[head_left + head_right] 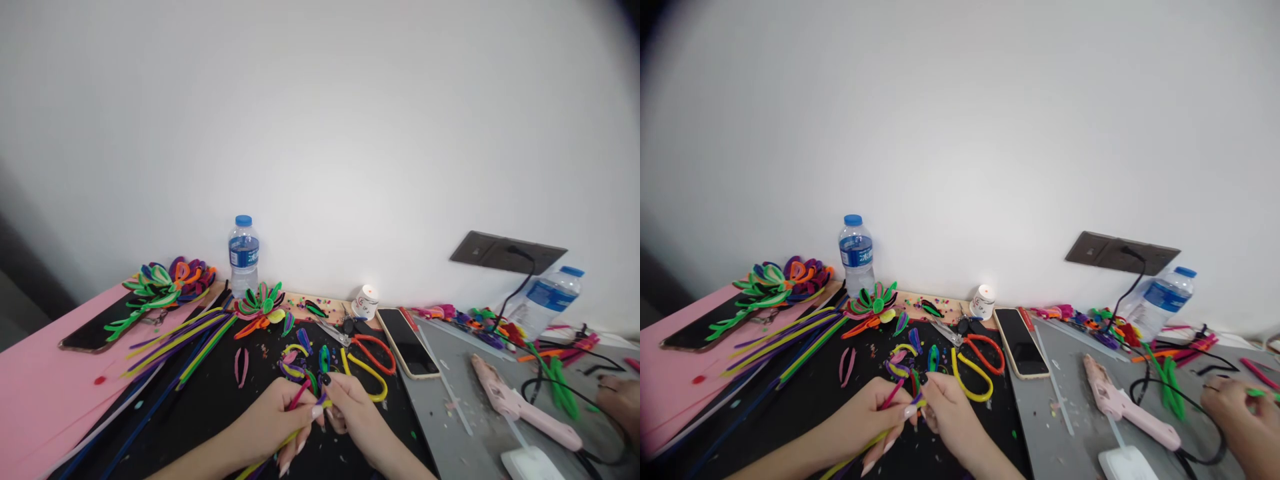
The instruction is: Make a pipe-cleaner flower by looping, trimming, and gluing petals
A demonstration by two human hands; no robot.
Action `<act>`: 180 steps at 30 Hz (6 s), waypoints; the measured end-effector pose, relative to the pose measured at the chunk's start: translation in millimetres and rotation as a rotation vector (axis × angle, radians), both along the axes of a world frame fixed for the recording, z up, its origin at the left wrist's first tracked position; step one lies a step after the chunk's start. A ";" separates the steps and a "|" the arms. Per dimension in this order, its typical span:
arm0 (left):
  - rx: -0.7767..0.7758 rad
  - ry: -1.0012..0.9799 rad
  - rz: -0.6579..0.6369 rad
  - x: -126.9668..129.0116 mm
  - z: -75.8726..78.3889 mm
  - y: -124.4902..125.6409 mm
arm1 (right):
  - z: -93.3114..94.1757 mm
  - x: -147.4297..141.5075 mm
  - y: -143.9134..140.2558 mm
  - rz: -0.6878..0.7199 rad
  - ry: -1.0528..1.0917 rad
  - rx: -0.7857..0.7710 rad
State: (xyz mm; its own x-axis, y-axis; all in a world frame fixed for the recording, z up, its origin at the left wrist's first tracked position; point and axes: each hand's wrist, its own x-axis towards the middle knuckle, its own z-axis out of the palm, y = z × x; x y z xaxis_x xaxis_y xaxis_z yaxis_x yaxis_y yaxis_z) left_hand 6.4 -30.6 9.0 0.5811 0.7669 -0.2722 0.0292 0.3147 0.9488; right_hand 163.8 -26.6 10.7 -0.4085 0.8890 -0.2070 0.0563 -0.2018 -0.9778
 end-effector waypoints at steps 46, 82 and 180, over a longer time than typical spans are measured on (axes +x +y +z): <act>-0.099 -0.117 -0.027 1.8 -4.8 4.1 | -6.1 0.0 10.9 -0.253 0.055 0.081; -0.076 0.000 -0.101 0.0 -11.0 2.5 | 4.3 3.5 2.1 -0.043 -0.508 0.528; -0.128 -0.107 -0.090 -2.0 -8.7 5.8 | -6.3 11.5 17.3 -0.174 -0.056 0.117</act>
State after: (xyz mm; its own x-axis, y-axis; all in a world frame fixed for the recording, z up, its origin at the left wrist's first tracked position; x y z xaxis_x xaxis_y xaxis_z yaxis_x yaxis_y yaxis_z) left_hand 4.4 -24.9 0.3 0.6766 0.6738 -0.2972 -0.0361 0.4334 0.9005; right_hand 175.3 -9.3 4.4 -0.2377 0.9643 -0.1165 0.0855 -0.0987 -0.9914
